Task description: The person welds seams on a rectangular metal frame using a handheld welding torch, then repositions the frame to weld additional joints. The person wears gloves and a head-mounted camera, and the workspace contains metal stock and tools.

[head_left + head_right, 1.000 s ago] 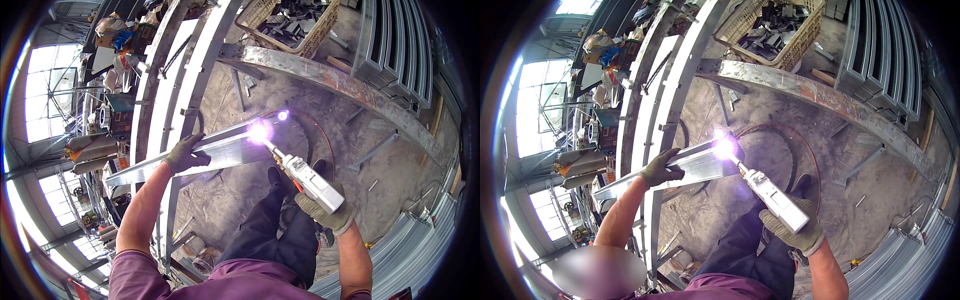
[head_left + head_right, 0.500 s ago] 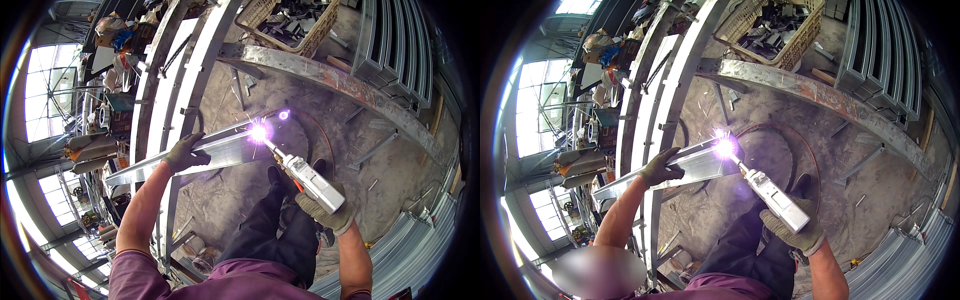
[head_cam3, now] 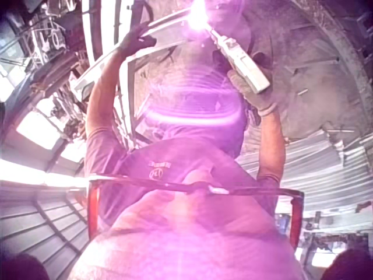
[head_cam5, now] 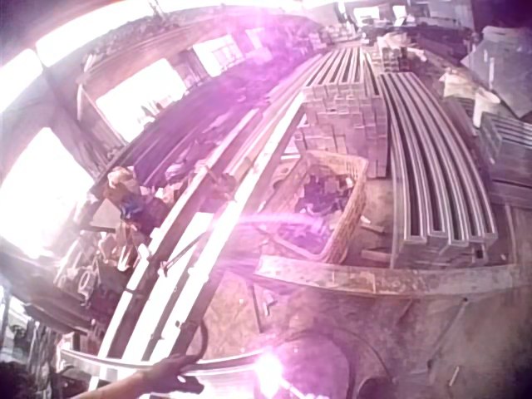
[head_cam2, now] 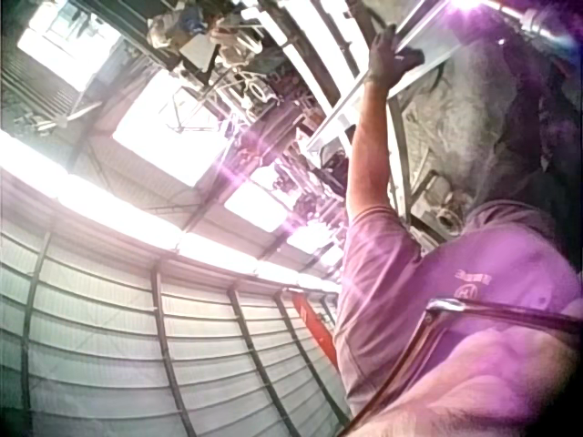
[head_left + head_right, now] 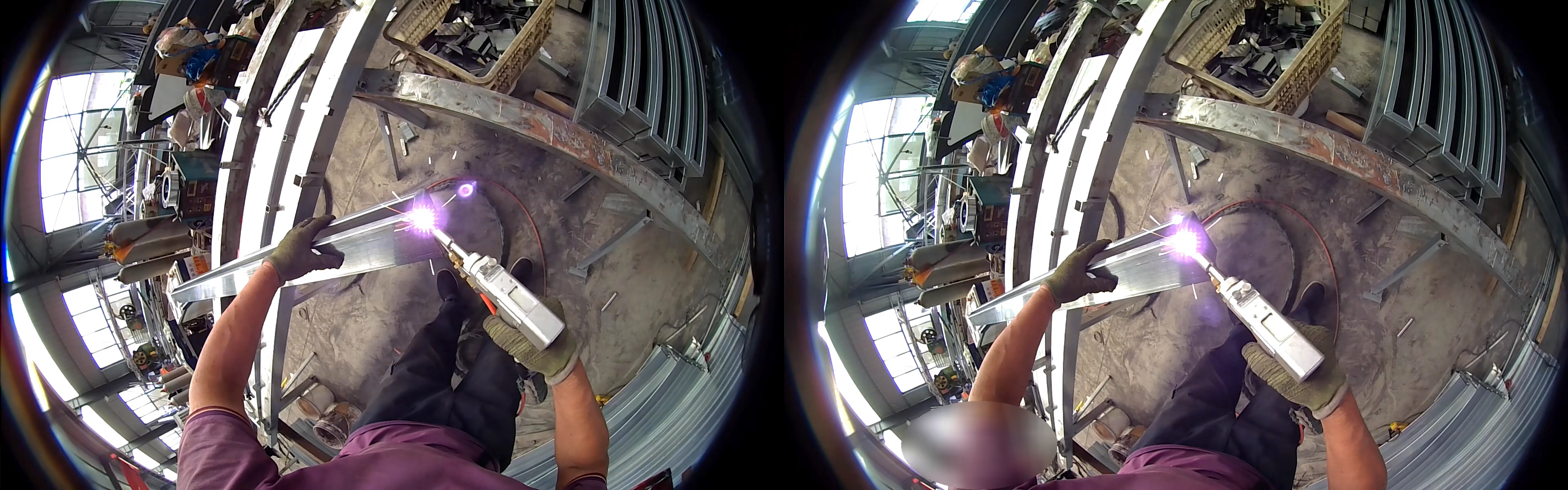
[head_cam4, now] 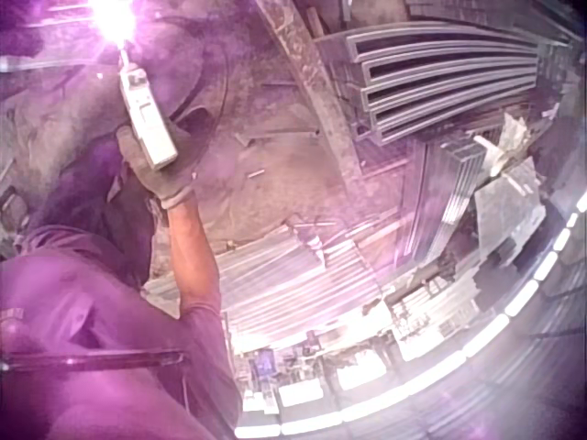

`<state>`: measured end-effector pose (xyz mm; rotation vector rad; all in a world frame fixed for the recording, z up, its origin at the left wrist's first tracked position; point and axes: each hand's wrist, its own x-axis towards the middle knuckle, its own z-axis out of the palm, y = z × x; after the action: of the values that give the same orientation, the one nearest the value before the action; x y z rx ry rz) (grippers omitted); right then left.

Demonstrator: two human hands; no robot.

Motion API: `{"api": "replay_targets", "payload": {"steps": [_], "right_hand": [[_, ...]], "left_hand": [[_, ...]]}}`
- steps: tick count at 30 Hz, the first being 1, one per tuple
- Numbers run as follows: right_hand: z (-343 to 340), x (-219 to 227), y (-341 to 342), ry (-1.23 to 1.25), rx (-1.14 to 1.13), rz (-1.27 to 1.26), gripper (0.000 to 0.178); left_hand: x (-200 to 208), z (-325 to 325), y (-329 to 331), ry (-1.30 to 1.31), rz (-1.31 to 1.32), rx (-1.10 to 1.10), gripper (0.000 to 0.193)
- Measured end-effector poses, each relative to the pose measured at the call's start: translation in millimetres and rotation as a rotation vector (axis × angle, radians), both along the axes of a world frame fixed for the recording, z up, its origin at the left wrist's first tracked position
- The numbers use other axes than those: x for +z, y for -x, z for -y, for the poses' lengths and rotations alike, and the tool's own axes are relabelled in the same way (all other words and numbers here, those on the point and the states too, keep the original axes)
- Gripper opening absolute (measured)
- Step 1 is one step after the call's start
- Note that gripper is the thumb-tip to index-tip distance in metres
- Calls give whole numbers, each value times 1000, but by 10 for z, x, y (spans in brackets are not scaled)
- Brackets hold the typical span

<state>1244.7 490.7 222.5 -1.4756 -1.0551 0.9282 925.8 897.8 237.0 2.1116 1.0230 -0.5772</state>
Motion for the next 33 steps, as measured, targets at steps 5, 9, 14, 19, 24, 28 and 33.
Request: {"api": "replay_targets", "payload": {"steps": [5, 9, 14, 19, 24, 28, 33], "right_hand": [[15, 17, 1, 38, -7, -85, 43], [42, -2, 16, 65, -16, -208, 44], [67, 5, 21, 124, -17, -275, 30], [53, 38, 6, 110, -13, -271, 28], [95, -20, 19, 103, 8, -276, 33], [106, -95, 55, 56, -20, -218, 43], [154, -199, 112, 83, -52, -341, 41]], "left_hand": [[3, -1, -16, 7, -7, 15, 107], [-30, -15, 30, 21, -3, 39, 107], [-11, -4, -11, 4, -12, 9, 107], [65, 37, -87, 9, -28, 22, 106], [66, 30, -62, 32, -25, 64, 107], [124, 69, -161, 86, -39, 120, 105], [110, 68, -140, 82, -13, 88, 103]]}}
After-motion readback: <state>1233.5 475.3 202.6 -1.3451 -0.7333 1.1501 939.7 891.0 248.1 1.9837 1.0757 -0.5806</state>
